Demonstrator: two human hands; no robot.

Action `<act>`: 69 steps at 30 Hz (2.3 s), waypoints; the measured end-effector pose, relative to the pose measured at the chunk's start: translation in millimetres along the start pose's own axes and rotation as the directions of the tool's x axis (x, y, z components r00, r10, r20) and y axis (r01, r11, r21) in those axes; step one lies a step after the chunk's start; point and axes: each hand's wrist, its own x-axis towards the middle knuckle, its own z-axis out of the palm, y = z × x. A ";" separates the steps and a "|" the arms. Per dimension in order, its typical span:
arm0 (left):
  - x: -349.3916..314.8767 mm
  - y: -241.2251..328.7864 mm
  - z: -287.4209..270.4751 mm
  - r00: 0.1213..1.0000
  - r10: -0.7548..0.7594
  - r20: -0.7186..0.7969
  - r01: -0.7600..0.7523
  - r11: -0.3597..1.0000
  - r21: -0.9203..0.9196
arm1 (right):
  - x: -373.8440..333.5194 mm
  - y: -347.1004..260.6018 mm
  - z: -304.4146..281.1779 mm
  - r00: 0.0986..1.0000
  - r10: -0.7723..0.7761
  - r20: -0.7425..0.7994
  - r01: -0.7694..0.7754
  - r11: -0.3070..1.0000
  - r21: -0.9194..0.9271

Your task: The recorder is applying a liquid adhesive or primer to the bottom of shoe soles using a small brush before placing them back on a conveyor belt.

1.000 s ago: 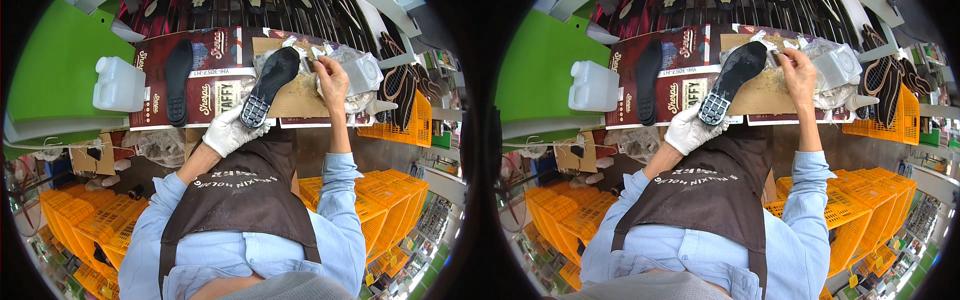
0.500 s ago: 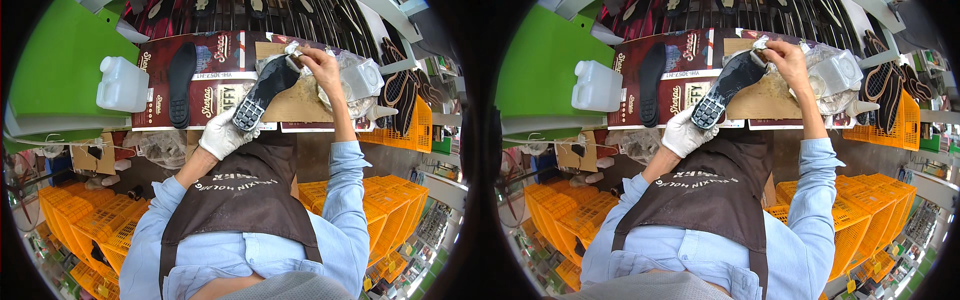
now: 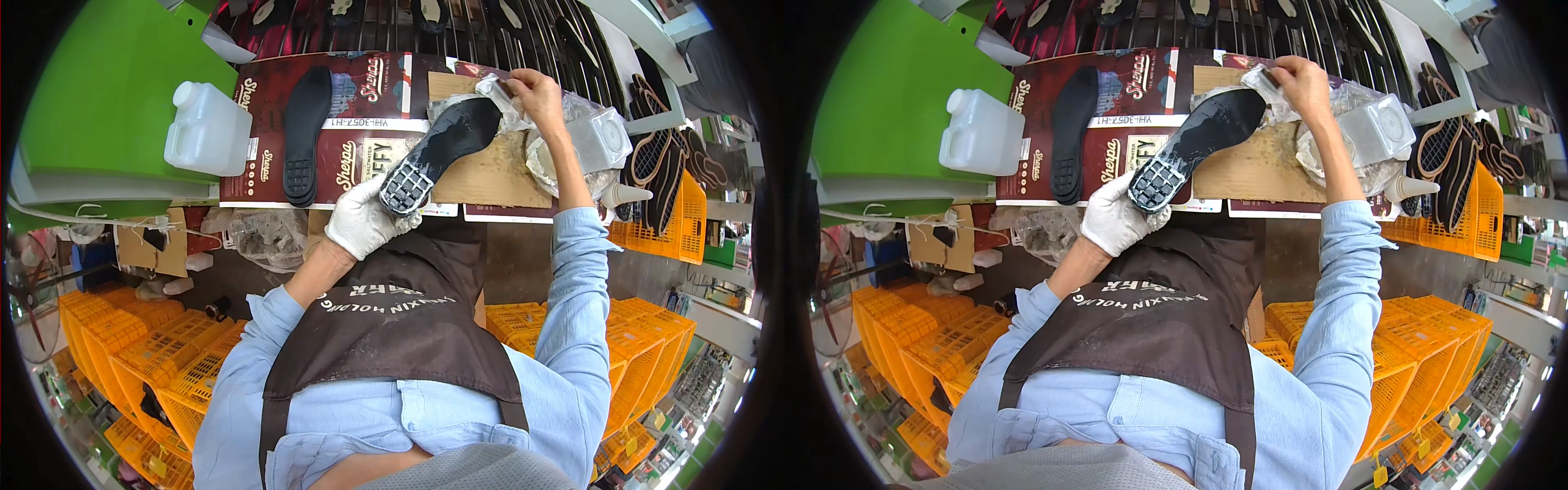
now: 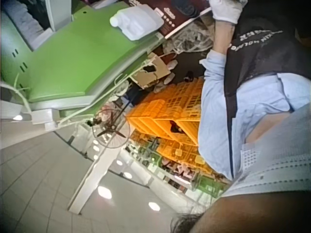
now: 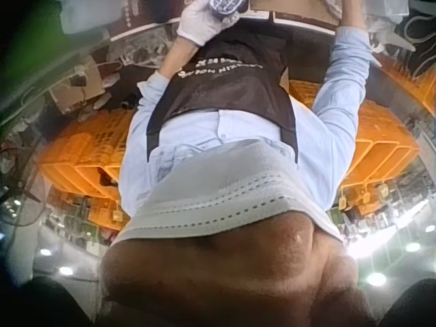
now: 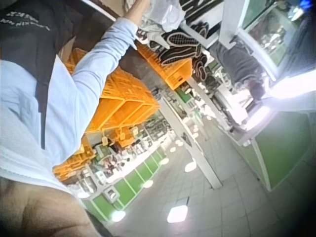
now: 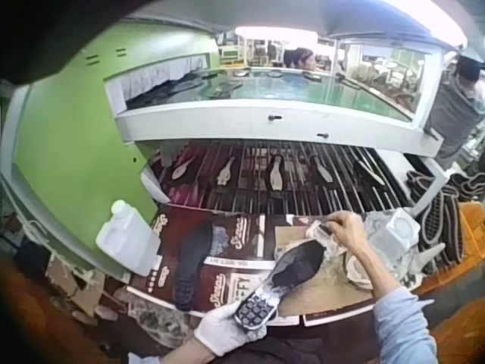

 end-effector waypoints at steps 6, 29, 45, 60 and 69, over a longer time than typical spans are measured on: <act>-2.7 -0.4 0.3 0.999 0.021 -0.045 -0.021 1.000 0.008 | -15.5 -40.3 6.4 0.916 -0.211 0.341 0.111 0.950 0.290; -3.2 -2.3 0.2 0.999 0.029 -0.028 -0.030 1.000 -0.009 | -40.6 -103.3 18.5 0.845 -0.403 0.351 0.378 0.915 0.140; 0.2 -3.5 5.0 1.000 -0.009 0.009 0.009 0.998 -0.059 | -65.0 -127.3 16.2 0.742 -0.443 0.504 0.239 0.876 0.418; -0.7 -7.9 10.3 0.999 -0.013 -0.033 0.013 1.000 -0.007 | -75.2 -109.4 15.6 0.977 -0.215 -0.010 0.190 0.843 0.503; -28.7 9.8 -4.1 0.970 -0.111 0.218 0.037 0.948 0.316 | -130.4 -75.3 -5.8 0.945 0.254 -0.207 0.026 0.574 0.819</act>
